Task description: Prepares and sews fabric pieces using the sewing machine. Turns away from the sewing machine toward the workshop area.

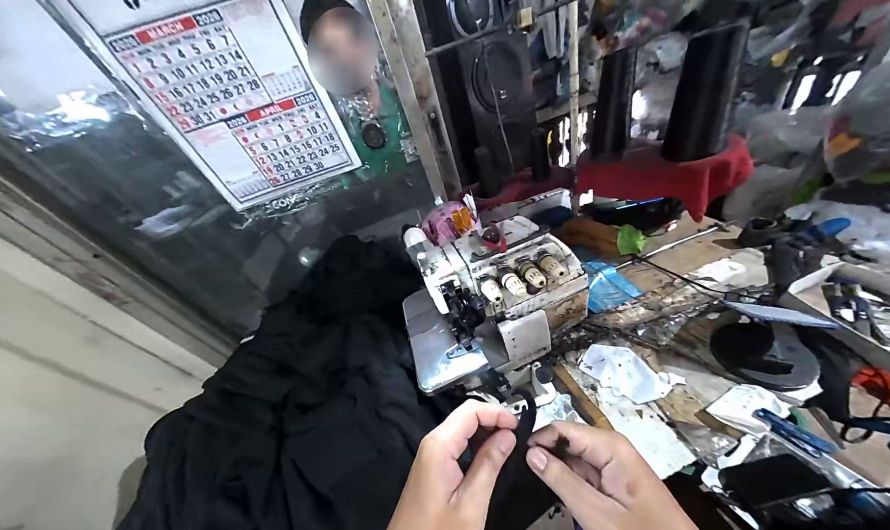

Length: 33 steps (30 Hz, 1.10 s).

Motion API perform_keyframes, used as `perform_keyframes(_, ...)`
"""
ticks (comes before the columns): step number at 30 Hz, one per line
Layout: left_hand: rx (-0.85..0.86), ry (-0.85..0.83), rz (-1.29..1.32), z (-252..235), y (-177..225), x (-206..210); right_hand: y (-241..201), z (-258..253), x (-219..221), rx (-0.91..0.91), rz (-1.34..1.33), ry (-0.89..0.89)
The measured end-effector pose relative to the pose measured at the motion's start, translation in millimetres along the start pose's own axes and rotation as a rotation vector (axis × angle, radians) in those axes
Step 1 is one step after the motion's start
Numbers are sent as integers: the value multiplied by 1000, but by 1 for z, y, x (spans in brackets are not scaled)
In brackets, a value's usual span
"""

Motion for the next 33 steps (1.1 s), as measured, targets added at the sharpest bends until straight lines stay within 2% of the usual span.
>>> perform_keyframes(9, -44, -35, 67, -1, -8, 3, 0, 0, -4, -30, 91, 129)
perform_keyframes(15, -40, 23, 122, 1, -17, -4, 1, -3, 1, -23, 54, 108)
perform_keyframes(21, -49, -34, 145, 5, -24, -5, -1, -4, 2, -4, 60, 74)
perform_keyframes(25, -45, -8, 119, 4, -17, -2, -1, -2, 1, 31, 120, 134)
perform_keyframes(29, -63, -62, 74, 5, -38, -3, 5, 0, 0, -34, 99, 171)
perform_keyframes(33, -29, -24, -46, 8, -41, -4, 6, 2, -2, -49, 161, 250)
Point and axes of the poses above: each hand's wrist, its own z-axis away from the middle knuckle, its own x-axis out of the palm, y = z × x, the point moved 6 cm from there along -z, towards the middle knuckle, and after that the axes turned 8 degrees about z, right-handed, at the moved point
